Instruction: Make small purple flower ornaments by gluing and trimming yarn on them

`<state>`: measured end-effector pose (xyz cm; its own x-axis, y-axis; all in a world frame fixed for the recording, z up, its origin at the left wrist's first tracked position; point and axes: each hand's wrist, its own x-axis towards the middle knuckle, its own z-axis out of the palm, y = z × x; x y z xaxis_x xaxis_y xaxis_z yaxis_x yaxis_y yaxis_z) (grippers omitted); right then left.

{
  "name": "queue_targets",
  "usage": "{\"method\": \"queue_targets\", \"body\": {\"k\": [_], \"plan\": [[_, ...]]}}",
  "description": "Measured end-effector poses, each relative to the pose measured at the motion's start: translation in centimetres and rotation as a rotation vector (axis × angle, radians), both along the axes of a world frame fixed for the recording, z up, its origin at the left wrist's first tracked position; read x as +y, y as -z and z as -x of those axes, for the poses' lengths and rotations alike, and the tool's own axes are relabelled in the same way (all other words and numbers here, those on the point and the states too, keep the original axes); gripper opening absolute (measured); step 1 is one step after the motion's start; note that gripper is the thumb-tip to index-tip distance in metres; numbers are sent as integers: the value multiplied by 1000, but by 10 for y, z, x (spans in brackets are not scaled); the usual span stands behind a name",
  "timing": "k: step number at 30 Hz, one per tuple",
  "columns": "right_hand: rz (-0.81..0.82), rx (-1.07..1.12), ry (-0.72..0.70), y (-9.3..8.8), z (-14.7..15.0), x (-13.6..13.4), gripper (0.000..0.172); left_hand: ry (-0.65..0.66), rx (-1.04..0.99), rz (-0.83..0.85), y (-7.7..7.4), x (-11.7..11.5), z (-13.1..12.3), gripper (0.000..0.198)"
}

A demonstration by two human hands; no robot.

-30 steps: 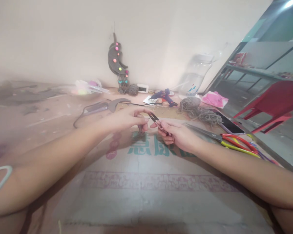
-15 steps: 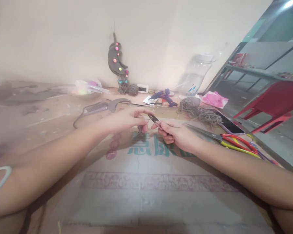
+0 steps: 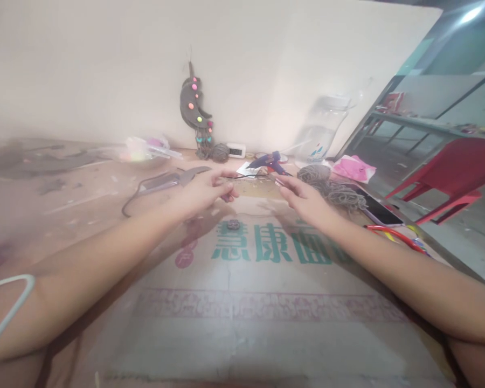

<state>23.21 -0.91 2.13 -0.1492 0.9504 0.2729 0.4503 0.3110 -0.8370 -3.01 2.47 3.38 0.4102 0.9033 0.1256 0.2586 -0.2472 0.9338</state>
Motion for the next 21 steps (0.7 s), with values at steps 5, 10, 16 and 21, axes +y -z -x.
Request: {"method": "queue_targets", "body": {"k": [5, 10, 16, 21], "plan": [[-248, -407, 65, 5, -14, 15, 40, -116, 24, 11, 11, 0, -2, 40], [-196, -213, 24, -3, 3, -6, 25, -59, -53, -35, 9, -17, -13, 29], [-88, -143, -200, 4, 29, -33, 9, -57, -80, -122, 10, -31, -20, 32], [197, 167, -307, 23, 25, -8, 25, -225, -17, -220, 28, -30, -21, 26]]}}
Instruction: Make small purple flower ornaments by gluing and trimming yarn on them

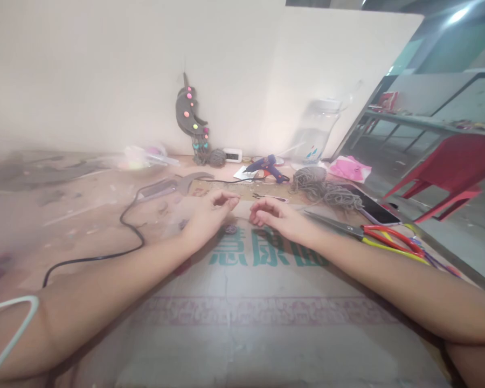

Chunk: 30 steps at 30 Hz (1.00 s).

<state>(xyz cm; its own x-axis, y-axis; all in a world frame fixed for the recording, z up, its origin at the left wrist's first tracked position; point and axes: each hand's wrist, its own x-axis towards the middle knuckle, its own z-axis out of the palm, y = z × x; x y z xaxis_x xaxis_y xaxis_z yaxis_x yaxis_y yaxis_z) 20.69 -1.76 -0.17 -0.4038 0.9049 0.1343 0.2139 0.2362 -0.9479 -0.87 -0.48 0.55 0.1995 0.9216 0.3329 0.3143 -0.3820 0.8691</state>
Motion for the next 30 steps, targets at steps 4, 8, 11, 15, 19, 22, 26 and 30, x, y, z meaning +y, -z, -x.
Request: {"method": "queue_targets", "body": {"k": [4, 8, 11, 15, 19, 22, 26, 30], "plan": [[-68, 120, 246, 0, -13, 26, 37, 30, 83, -70, 1, -5, -1, 23], [-223, 94, 355, -9, -16, 20, 34, 83, 93, -59, -5, -14, -5, 23], [-241, 18, 229, -13, -9, 4, 34, 153, 99, -106, -4, -15, -5, 22], [-140, -36, 51, -8, 3, -7, 50, 186, 114, -211, 1, -10, -5, 17], [-29, 15, -61, -2, 7, -6, 51, 173, 154, -263, 5, -6, -5, 16], [-4, 37, -80, -1, 6, -3, 35, 187, 178, -256, 5, -6, -5, 18], [-24, -6, -26, -3, 5, -1, 19, 223, 190, -262, 3, -6, -5, 20], [-13, 8, 18, -1, 3, 0, 20, 230, 188, -266, 5, -5, -5, 22]]}}
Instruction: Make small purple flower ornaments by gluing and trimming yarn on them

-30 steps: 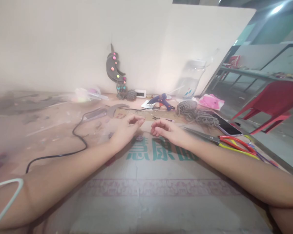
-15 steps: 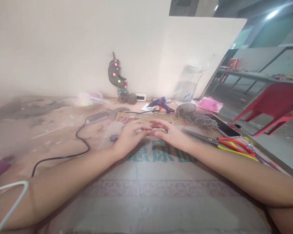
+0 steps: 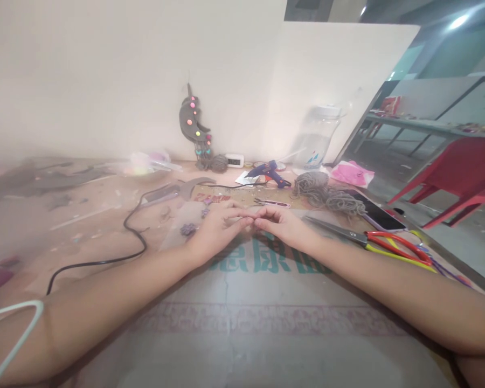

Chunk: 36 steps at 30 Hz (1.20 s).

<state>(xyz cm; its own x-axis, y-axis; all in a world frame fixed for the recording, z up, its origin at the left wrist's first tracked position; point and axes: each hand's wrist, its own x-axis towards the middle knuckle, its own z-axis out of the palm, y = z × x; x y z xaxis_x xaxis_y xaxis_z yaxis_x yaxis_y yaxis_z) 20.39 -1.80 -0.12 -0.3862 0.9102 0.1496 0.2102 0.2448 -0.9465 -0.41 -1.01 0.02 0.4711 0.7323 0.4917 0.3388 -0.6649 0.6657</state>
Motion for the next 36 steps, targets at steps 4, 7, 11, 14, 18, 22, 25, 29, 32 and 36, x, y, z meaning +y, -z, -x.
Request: {"method": "queue_targets", "body": {"k": [4, 7, 11, 14, 18, 22, 25, 29, 32, 36], "plan": [[44, 110, -38, 2, 0, 0, 26, -17, -27, -31, 5, 3, 0, 20], [111, 160, -109, 4, 0, 1, 44, -1, -30, -67, 7, 3, -1, 17], [147, 165, -152, 7, 1, 4, 50, 7, -31, -88, 6, 3, -2, 15], [103, 121, -133, 6, 2, 4, 47, -5, -33, -107, 6, 2, -1, 16], [-15, -13, -144, -1, 2, 1, 25, 0, 5, -135, 6, 1, -1, 18], [-35, -52, -124, -4, 1, -1, 17, 7, 32, -130, 5, 0, 0, 21], [-29, -41, -99, -3, -2, 0, 22, 16, 25, -114, 4, 0, 1, 24], [27, 14, -29, -1, -3, 0, 30, -5, 46, -58, 1, -2, 1, 27], [67, 85, -36, -2, -2, -2, 30, -8, 38, -32, 1, -2, 1, 27], [139, 170, -79, -2, 0, -2, 32, -16, 4, -25, 4, 0, 1, 25]]}}
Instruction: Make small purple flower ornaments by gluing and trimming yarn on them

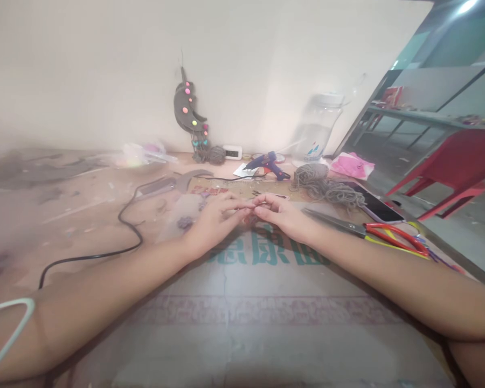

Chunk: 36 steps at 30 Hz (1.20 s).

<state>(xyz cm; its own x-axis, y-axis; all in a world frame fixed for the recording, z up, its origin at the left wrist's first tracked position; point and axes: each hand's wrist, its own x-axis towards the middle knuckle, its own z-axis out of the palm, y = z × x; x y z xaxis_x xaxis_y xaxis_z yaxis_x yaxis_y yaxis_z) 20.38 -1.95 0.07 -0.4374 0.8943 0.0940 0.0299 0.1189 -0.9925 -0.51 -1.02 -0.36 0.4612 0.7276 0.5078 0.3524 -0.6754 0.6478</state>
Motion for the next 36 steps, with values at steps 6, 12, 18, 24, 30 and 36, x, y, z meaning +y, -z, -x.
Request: {"method": "queue_targets", "body": {"k": [6, 12, 18, 24, 30, 36], "plan": [[-47, -115, -73, 2, 0, 4, 36, 22, 26, -55, 0, 0, -1, 22], [-70, -206, -10, -5, 1, -2, 23, 41, 21, -30, -2, -1, 0, 22], [-48, -183, 4, -9, 3, -5, 24, -3, 27, -22, -7, -5, -1, 20], [-47, -177, -9, -9, 3, -5, 27, -26, 36, -11, -9, -5, -1, 22], [-60, -159, 12, -6, 1, -3, 35, -54, 52, 75, -7, 1, -1, 20], [-88, -172, 59, -6, 1, -4, 35, -51, 132, 104, -3, 4, -1, 19]]}}
